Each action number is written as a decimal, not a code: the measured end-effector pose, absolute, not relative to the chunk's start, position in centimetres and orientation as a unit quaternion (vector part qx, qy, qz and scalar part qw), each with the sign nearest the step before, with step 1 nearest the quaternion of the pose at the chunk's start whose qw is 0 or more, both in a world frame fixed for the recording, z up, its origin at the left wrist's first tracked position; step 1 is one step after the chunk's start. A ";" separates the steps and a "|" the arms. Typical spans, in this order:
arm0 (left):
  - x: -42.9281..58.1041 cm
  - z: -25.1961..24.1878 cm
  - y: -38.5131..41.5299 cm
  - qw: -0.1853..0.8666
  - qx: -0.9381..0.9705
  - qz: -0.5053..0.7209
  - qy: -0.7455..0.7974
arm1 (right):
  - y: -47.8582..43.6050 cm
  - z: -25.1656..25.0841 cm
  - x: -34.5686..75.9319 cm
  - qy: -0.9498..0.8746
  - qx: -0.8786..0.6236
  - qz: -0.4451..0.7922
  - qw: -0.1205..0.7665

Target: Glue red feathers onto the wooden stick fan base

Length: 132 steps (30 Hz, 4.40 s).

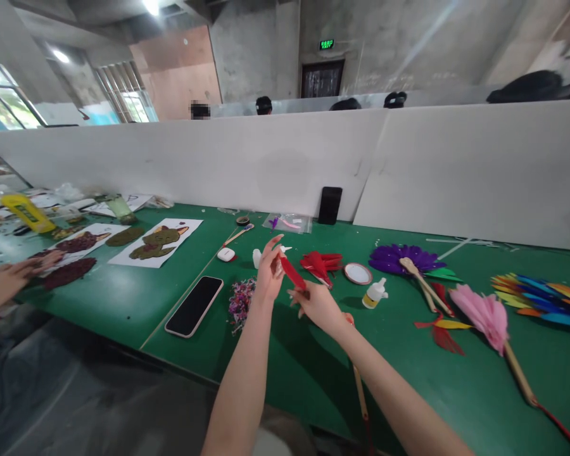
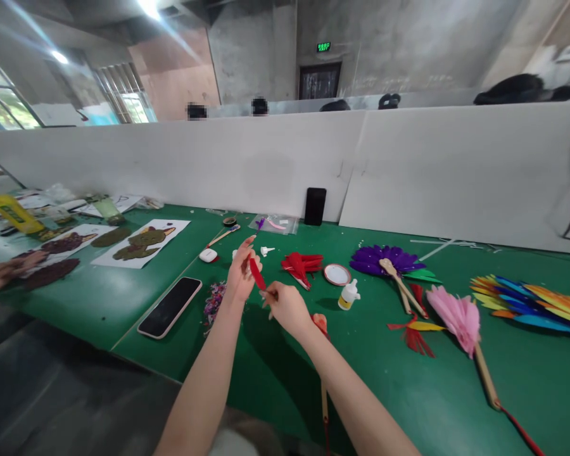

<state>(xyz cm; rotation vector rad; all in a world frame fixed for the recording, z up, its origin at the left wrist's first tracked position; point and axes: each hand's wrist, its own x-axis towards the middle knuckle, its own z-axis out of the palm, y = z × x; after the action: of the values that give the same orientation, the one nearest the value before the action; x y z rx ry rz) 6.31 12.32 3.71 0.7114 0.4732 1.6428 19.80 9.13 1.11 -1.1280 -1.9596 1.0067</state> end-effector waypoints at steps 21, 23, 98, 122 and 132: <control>8.7 2.7 12.3 0.479 0.449 0.656 0.373 | 10.8 1.6 23.9 -0.631 -0.407 0.490 0.443; 9.5 2.5 12.0 0.497 0.486 0.609 0.381 | 10.7 2.2 25.3 -0.624 -0.408 0.498 0.443; 11.9 0.7 11.6 0.399 0.659 0.424 0.476 | 9.8 -0.1 29.1 -0.711 -0.479 0.299 0.419; 12.1 1.5 11.2 0.449 0.626 0.487 0.411 | 9.3 0.6 28.2 -0.593 -0.406 0.542 0.436; 12.3 1.8 10.7 0.364 0.666 0.482 0.438 | 9.7 0.4 28.3 -0.540 -0.372 0.624 0.425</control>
<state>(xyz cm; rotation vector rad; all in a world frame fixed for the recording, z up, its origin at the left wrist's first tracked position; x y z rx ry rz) 12.31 10.69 1.76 1.7127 1.1258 1.2412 28.31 9.72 0.35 -0.9290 -1.3512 1.5602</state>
